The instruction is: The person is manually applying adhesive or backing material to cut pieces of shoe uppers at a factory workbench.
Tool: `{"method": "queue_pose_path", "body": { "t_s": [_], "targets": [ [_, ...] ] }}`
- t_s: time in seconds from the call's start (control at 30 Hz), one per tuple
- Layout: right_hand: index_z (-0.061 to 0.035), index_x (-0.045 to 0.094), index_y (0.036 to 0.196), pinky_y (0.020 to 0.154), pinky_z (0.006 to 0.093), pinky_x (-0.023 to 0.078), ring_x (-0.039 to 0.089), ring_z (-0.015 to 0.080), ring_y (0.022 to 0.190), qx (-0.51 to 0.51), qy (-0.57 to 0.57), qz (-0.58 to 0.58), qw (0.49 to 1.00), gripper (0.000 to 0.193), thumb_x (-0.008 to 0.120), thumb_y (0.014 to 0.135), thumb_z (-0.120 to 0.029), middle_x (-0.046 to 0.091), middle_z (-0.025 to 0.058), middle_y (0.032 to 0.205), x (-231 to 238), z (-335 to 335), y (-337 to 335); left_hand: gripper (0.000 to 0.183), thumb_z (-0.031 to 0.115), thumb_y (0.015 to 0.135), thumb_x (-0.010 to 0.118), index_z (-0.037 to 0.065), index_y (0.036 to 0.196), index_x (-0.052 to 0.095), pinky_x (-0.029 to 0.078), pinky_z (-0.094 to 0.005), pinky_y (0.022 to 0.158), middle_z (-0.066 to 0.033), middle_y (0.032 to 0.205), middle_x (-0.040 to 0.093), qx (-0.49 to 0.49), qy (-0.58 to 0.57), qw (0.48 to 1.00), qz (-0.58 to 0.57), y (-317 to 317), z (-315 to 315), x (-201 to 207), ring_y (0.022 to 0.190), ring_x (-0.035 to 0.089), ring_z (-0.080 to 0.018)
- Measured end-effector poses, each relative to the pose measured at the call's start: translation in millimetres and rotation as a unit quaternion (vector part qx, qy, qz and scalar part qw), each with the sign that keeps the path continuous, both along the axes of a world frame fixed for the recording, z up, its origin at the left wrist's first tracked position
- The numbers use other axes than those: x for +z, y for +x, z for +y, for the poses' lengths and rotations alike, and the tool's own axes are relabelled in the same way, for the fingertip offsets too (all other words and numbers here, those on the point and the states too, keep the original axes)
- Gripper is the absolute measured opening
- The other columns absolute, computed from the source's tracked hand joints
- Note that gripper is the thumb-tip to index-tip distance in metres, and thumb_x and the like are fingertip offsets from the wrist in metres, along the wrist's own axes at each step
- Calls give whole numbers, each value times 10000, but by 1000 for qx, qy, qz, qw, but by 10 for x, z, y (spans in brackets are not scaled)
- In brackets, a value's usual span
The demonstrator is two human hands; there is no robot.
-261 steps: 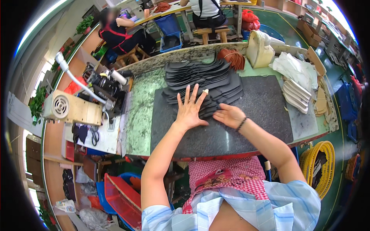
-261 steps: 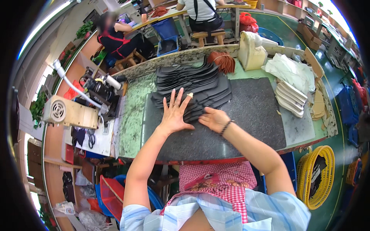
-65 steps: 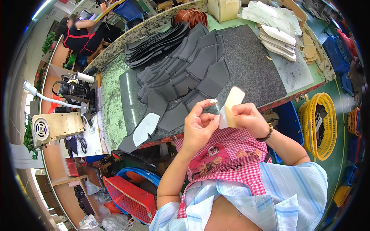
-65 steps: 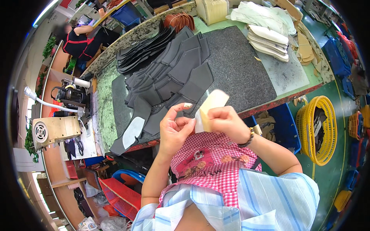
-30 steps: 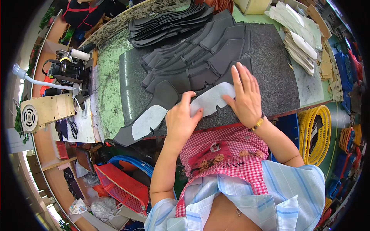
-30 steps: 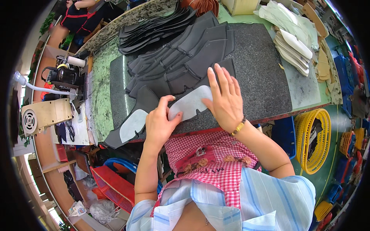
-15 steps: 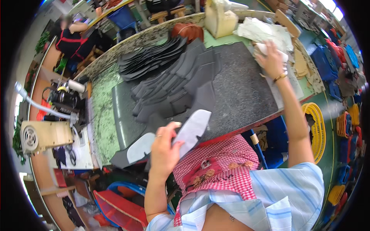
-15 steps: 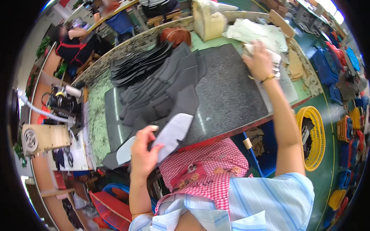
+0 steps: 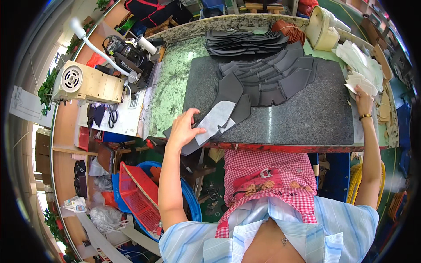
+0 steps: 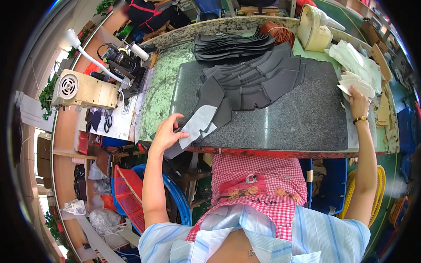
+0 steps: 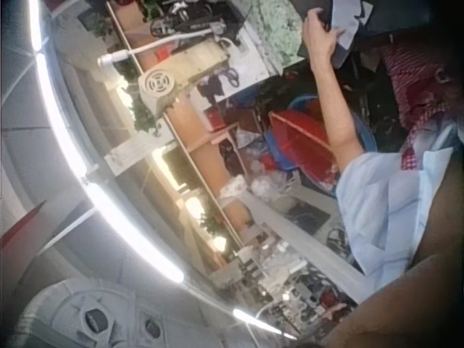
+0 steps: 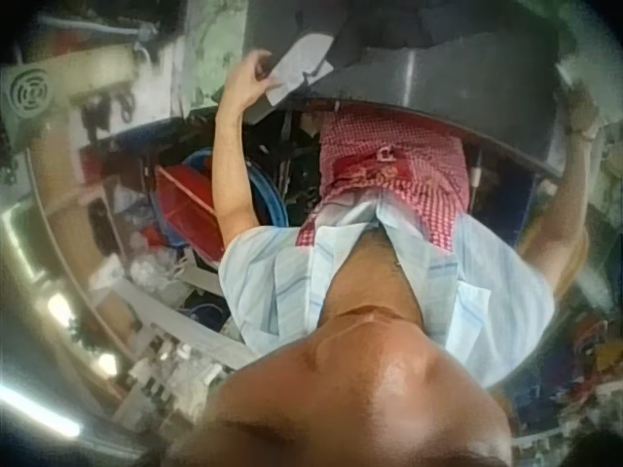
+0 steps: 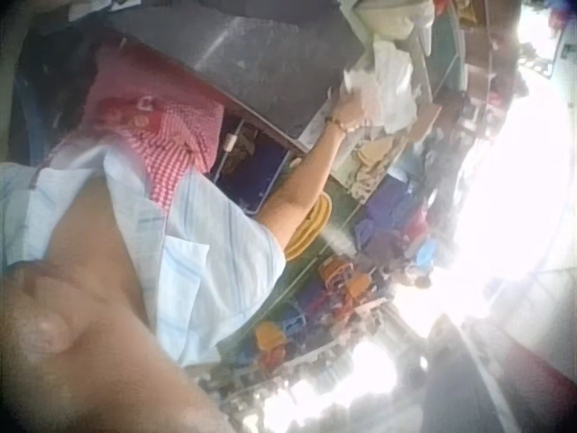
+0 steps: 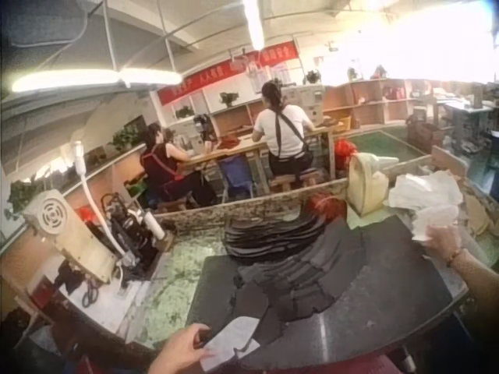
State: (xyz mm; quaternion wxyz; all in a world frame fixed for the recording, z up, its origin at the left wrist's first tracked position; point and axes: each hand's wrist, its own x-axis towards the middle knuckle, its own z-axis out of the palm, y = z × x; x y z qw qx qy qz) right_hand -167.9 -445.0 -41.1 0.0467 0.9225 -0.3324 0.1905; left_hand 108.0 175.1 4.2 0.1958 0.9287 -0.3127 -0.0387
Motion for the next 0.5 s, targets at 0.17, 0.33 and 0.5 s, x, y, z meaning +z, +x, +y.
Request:
{"method": "queue_pose_path", "body": {
  "t_s": [0.17, 0.33, 0.5],
  "targets": [
    [-67, 643, 1100, 849, 390, 497, 627, 332, 999, 127, 19, -65, 990, 266, 541, 858, -23, 659, 128, 1110, 288, 618, -75, 639, 129, 558, 872, 109, 1117, 562, 427, -332, 582, -21, 649, 452, 143, -168, 975, -2, -26, 359, -208, 611, 478, -189],
    [-68, 616, 1095, 742, 366, 510, 644, 353, 862, 338, 257, -117, 898, 253, 579, 846, -53, 660, 179, 958, 855, 1930, 305, 705, 96, 578, 864, 75, 1194, 523, 480, -347, 737, -98, 868, 589, 203, -109, 962, -146, 299, 231, 47, 777, 579, -220],
    [-53, 545, 1098, 679, 369, 516, 657, 339, 781, 392, 464, -65, 792, 260, 597, 844, -40, 668, 157, 890, 970, 2739, 695, 587, 10, 813, 712, 30, 1333, 439, 510, -316, 864, -163, 1128, 662, -73, -390, 847, 355, -947, -1412, 470, 1006, 635, -164]
  ]
}}
